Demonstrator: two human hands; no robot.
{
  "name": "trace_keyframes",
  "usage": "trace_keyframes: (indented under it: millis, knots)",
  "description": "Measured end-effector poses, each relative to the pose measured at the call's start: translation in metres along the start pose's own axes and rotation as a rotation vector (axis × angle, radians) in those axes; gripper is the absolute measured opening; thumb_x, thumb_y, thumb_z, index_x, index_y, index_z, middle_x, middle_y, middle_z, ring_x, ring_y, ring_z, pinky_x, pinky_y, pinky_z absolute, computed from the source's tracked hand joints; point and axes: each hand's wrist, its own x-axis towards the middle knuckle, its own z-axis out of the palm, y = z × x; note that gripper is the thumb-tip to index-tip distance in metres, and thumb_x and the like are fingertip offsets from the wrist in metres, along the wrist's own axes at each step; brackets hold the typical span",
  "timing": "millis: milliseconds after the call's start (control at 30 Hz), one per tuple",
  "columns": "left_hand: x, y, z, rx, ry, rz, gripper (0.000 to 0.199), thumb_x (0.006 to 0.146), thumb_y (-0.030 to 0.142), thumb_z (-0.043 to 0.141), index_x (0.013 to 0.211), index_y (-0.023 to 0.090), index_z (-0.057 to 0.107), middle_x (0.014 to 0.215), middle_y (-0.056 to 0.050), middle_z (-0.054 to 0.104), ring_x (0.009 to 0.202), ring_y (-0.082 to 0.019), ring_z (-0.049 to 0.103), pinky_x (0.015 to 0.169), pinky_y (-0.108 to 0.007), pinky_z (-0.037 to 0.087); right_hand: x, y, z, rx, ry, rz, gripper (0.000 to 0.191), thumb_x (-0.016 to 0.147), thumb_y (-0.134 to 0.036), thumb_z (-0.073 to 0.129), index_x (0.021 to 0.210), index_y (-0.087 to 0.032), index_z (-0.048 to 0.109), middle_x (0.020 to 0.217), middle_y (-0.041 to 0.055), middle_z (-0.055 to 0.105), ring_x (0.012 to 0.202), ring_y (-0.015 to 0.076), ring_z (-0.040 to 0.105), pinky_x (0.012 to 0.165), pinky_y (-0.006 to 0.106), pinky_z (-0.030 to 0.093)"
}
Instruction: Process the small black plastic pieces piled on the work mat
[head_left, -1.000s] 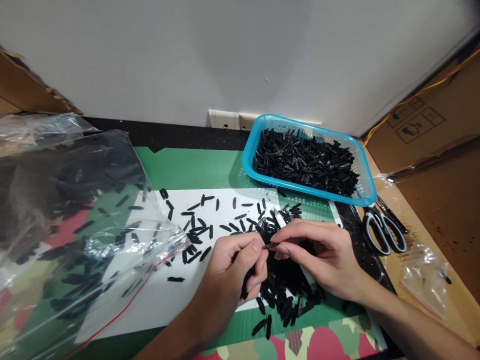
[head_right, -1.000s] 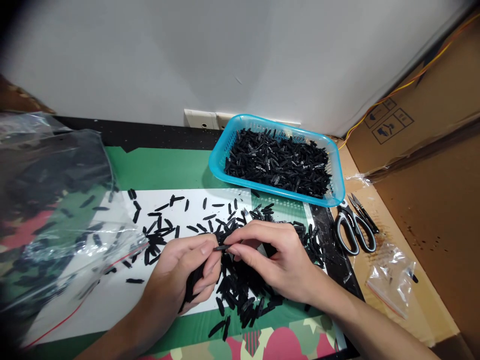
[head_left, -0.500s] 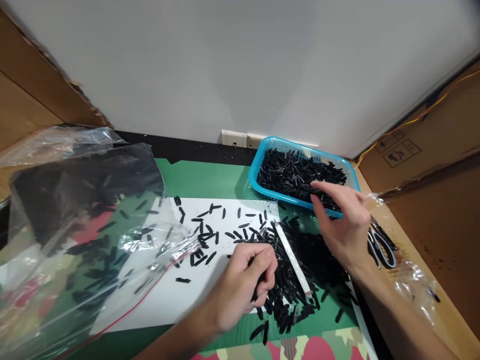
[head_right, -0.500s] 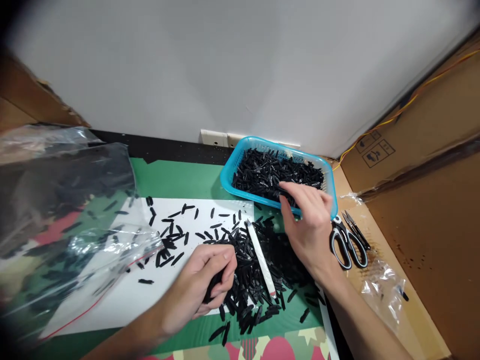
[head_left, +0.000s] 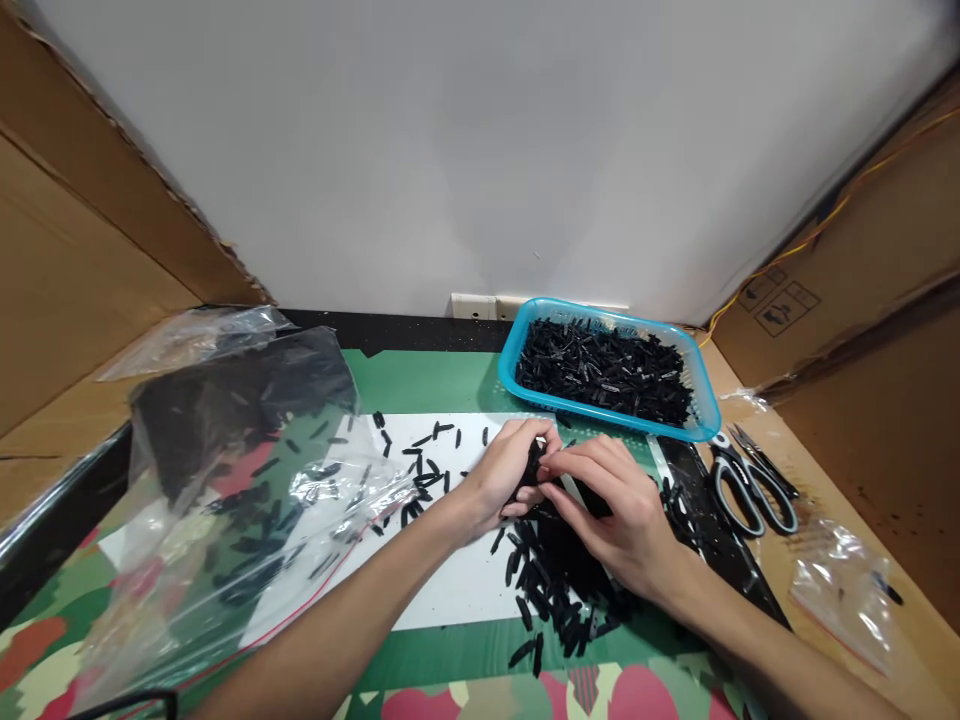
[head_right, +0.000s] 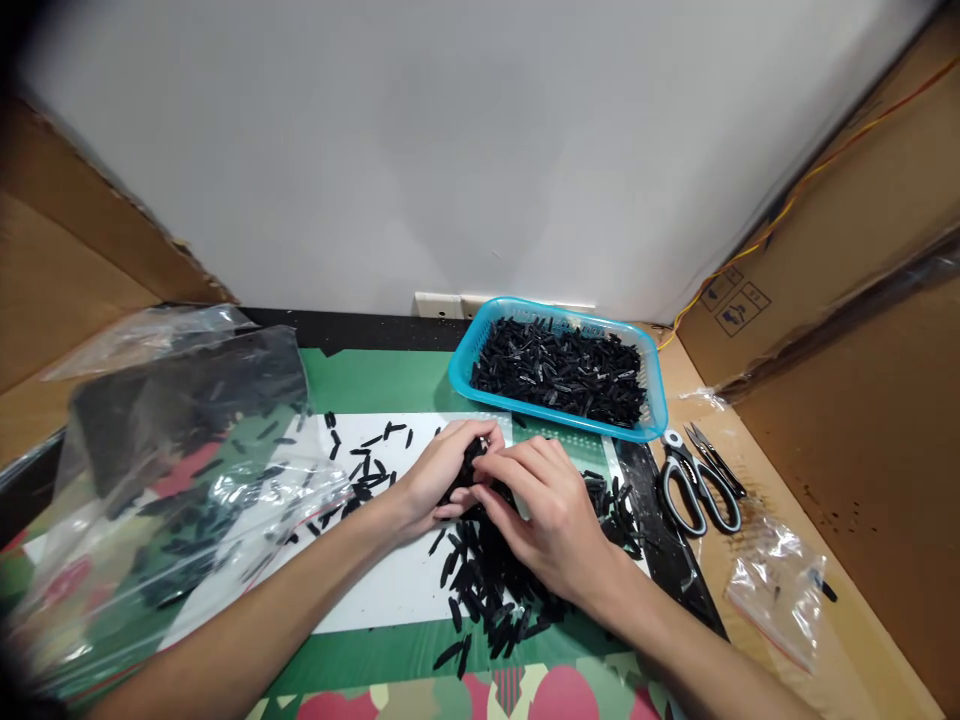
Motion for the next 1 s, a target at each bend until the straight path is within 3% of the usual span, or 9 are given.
trace_keyframes:
  millis: [100,267,333,433,600,700,867,1000]
  knots:
    - [-0.001,-0.003,0.003,0.058,0.013,0.019,0.028,0.096,0.048,0.061,0.084,0.024,0.055,0.058,0.007,0.049,0.034,-0.005,0.026,0.031,-0.013,0.013,-0.001,0.004,0.0,0.009,-0.005,0.051,0.021,0.106,-0.017,0.068,0.126,-0.02,0.07,0.106,0.0093,0.078,0.095,0.0252,0.069,0.084,0.042,0.052]
    - [-0.008,-0.01,0.004,0.129,0.11,0.072,0.034,0.099,0.051,0.059,0.08,0.022,0.055,0.058,0.006,0.049,0.037,-0.006,0.034,0.033,-0.014,0.017,-0.001,0.0,0.0,-0.007,-0.034,0.02,0.023,0.103,-0.035,0.074,0.122,-0.02,0.072,0.107,0.0094,0.079,0.093,0.026,0.069,0.081,0.043,0.048]
    - [-0.009,-0.012,0.004,0.138,0.154,0.086,0.035,0.098,0.05,0.06,0.078,0.022,0.055,0.058,0.006,0.048,0.038,-0.007,0.036,0.033,-0.014,0.018,0.0,-0.004,0.002,-0.028,-0.031,-0.004,0.022,0.104,-0.034,0.073,0.12,-0.02,0.073,0.107,0.0101,0.079,0.092,0.0259,0.069,0.079,0.042,0.047]
    - [-0.011,-0.014,0.003,0.11,0.174,0.072,0.034,0.098,0.052,0.059,0.08,0.023,0.053,0.053,0.009,0.039,0.034,-0.006,0.029,0.032,-0.014,0.015,0.003,-0.008,0.006,-0.024,-0.038,-0.001,0.01,0.106,-0.024,0.068,0.113,-0.019,0.074,0.103,0.0094,0.079,0.09,0.0242,0.068,0.078,0.041,0.047]
    - [-0.016,-0.016,-0.005,0.042,0.17,0.075,0.039,0.098,0.056,0.061,0.078,0.024,0.049,0.048,0.012,0.031,0.033,-0.005,0.023,0.032,-0.011,0.013,0.015,-0.008,0.012,0.302,-0.104,0.193,0.008,0.105,-0.02,0.072,0.099,-0.02,0.077,0.099,0.0058,0.076,0.095,0.0204,0.071,0.087,0.035,0.057]
    - [-0.017,-0.014,-0.013,0.02,0.165,0.093,0.042,0.097,0.059,0.064,0.081,0.024,0.049,0.048,0.013,0.033,0.033,-0.004,0.024,0.031,-0.01,0.016,0.027,-0.005,0.014,0.412,-0.15,0.219,0.011,0.105,-0.026,0.074,0.096,-0.02,0.077,0.097,0.0052,0.075,0.095,0.0194,0.072,0.088,0.032,0.058]
    - [-0.019,-0.008,-0.03,0.019,0.115,0.158,0.045,0.1,0.064,0.061,0.084,0.023,0.051,0.056,0.008,0.05,0.033,-0.002,0.027,0.031,-0.009,0.014,0.05,0.006,0.017,0.445,-0.127,0.241,0.024,0.107,-0.038,0.071,0.092,-0.02,0.075,0.09,0.0045,0.074,0.082,0.018,0.068,0.077,0.031,0.057]
    - [-0.019,-0.008,-0.041,0.005,0.072,0.217,0.05,0.101,0.066,0.061,0.081,0.021,0.053,0.059,0.007,0.051,0.034,-0.002,0.025,0.03,-0.01,0.013,0.056,0.02,0.028,0.6,-0.04,0.393,0.023,0.105,-0.038,0.072,0.093,-0.018,0.073,0.079,0.0013,0.072,0.069,0.0138,0.066,0.063,0.024,0.055]
